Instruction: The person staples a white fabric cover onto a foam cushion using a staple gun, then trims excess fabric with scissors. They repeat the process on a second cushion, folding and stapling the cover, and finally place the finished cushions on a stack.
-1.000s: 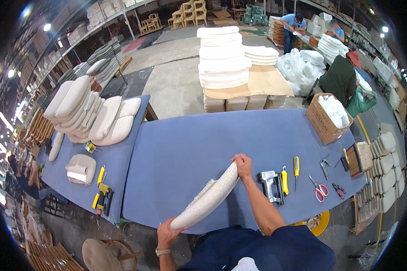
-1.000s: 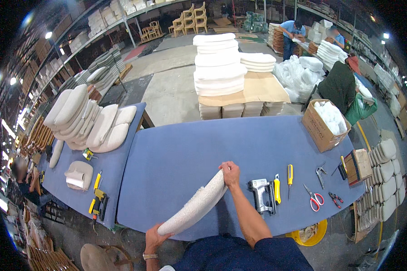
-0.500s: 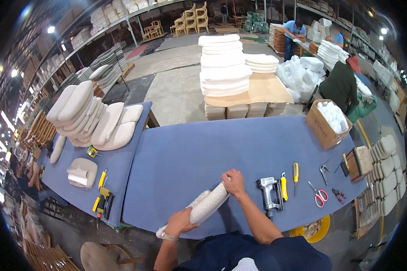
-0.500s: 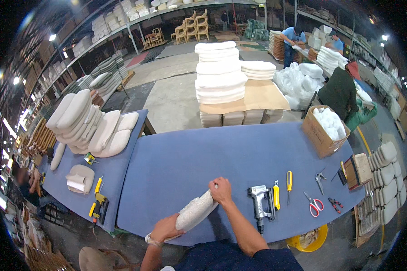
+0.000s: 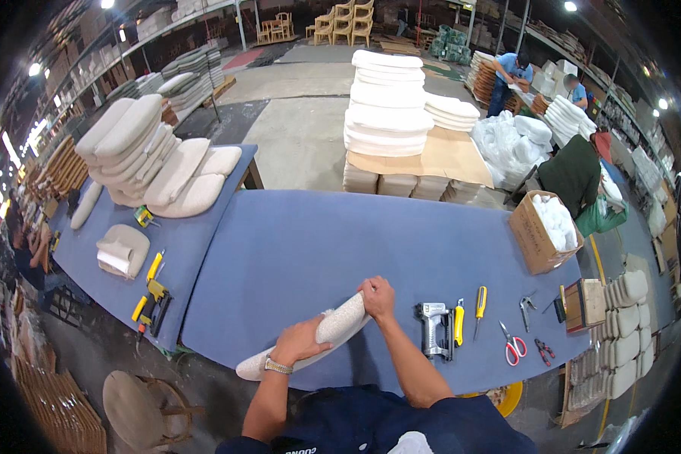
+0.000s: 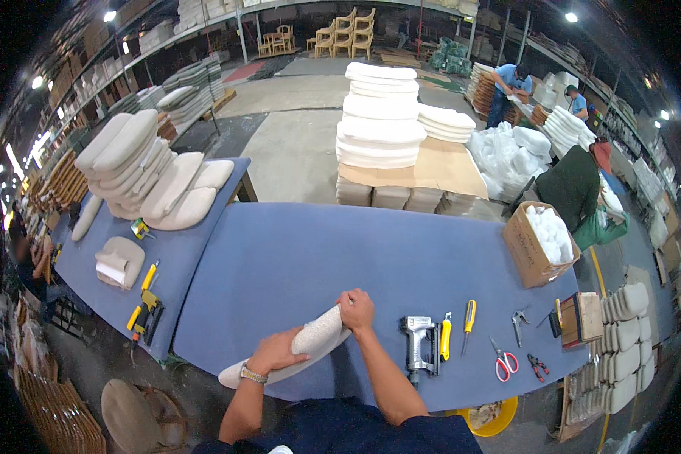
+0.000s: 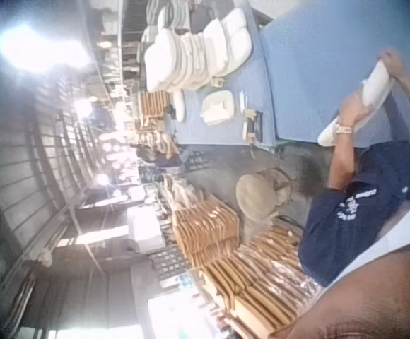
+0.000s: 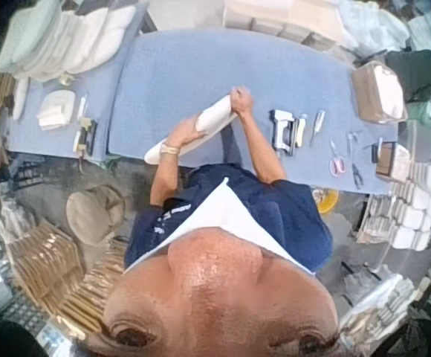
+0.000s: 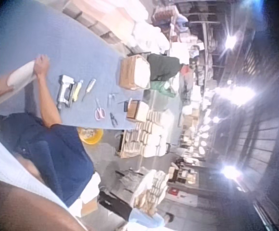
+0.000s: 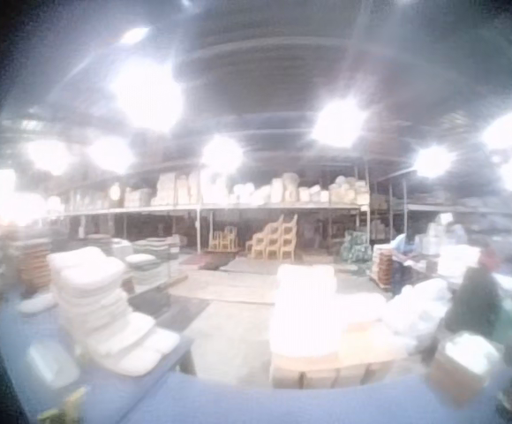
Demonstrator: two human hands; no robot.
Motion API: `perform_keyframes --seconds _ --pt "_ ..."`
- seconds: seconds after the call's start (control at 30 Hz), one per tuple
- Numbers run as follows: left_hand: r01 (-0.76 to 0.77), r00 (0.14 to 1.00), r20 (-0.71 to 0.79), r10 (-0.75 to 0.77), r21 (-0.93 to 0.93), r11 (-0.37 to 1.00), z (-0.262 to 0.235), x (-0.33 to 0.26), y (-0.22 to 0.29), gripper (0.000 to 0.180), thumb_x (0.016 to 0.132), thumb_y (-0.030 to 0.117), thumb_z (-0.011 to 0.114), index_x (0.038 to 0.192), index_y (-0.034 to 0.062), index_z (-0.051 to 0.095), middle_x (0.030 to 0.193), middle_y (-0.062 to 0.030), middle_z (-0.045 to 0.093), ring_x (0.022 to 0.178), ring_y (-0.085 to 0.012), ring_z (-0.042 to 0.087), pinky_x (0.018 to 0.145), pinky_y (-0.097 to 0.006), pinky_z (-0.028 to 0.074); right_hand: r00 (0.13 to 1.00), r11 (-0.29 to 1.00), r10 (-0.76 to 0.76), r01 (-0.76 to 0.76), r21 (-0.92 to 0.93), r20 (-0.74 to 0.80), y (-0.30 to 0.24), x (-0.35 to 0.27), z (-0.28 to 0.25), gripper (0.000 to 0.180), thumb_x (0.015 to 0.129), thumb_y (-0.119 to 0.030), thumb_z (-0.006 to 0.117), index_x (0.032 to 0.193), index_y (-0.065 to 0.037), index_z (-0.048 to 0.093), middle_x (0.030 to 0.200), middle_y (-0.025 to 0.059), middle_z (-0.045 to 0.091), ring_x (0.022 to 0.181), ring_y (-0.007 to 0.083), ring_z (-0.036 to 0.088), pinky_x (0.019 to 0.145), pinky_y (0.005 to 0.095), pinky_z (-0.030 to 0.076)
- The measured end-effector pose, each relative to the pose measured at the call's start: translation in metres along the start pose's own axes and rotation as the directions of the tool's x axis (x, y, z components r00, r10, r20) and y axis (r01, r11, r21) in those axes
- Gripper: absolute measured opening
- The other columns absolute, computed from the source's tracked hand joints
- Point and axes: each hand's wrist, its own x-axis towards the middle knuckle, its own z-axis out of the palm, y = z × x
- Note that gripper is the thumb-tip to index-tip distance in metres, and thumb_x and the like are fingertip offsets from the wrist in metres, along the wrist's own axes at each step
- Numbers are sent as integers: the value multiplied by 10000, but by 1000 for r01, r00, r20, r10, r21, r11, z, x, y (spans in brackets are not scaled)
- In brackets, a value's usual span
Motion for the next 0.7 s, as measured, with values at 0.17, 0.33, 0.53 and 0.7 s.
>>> perform_keyframes --seconds 0.17,0.33,0.53,0.7 --pt "-31 981 -190 40 48 998 12 -25 6 715 865 508 729 1416 87 551 1239 -196 697 1111 -405 669 912 -506 544 1000 1000 -19 19 22 -6 1 -5 -7 305 925 -261 579 722 -114 754 831 124 676 860 344 627 787 456 501" --pt "-304 869 -453 198 -172 937 -18 -52 22 612 910 503 688 1304 36 643 1192 -174 718 1093 -360 691 973 -464 529 997 996 -76 77 40 -28 0 -4 -3 298 923 -232 578 727 -95 755 789 118 664 808 321 619 753 439 486" --pt "-877 296 -775 559 11 480 -210 -177 116 401 921 279 706 1199 13 591 968 -120 696 895 -272 690 854 -438 559 998 997 -37 40 68 -42 4 -3 -2 305 924 -218 570 734 -72 759 780 128 672 783 303 626 732 422 480" --pt "-989 -7 -419 908 138 56 -268 -199 153 847 883 311 783 1571 76 346 923 -66 594 812 -247 617 831 -456 558 999 994 -39 40 103 -14 5 -8 -4 304 925 -211 576 728 -67 756 790 118 682 807 289 643 753 411 497"
